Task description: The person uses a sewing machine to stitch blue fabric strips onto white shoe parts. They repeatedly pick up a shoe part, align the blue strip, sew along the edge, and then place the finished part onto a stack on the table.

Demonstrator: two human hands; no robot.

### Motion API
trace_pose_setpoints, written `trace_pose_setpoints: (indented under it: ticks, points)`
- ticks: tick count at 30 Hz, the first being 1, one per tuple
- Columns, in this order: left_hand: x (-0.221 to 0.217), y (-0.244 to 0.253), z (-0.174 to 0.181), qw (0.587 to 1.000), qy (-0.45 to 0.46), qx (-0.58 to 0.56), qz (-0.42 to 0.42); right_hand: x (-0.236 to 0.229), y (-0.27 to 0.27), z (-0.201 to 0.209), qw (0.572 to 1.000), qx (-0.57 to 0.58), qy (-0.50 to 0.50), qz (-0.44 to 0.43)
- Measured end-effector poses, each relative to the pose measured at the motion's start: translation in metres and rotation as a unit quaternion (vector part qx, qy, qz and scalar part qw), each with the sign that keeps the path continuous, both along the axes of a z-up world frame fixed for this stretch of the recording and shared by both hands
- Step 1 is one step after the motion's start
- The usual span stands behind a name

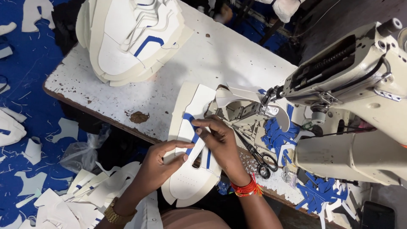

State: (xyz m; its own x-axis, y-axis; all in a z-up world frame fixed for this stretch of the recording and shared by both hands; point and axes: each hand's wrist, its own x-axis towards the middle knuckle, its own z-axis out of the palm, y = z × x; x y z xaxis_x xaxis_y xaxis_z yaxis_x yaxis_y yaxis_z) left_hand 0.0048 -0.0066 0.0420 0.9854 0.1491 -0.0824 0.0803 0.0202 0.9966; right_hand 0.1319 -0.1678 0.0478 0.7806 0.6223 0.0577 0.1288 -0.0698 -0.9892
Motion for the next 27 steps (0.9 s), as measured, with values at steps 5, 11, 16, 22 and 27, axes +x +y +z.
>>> trace_pose_setpoints:
  ticks: [5, 11, 16, 22, 27]
  points:
    - [0.002, -0.001, 0.0, 1.0, -0.016, 0.008, -0.006, -0.001, 0.0, 0.001, 1.0, -0.003, 0.013, -0.013]
    - [0.003, -0.004, 0.002, 1.0, -0.003, -0.004, -0.007, -0.002, -0.001, 0.004, 0.999, -0.007, 0.016, -0.028]
    - [0.002, -0.003, 0.005, 1.0, -0.018, 0.0, -0.015, -0.003, -0.006, 0.013, 1.0, -0.019, -0.005, -0.011]
    - [0.007, 0.007, 0.035, 0.994, -0.002, 0.04, -0.097, -0.016, -0.015, 0.047, 0.996, -0.071, 0.019, -0.046]
    - [0.021, 0.008, 0.059, 0.981, 0.039, 0.027, -0.186, -0.025, -0.041, 0.053, 0.993, -0.08, -0.038, -0.08]
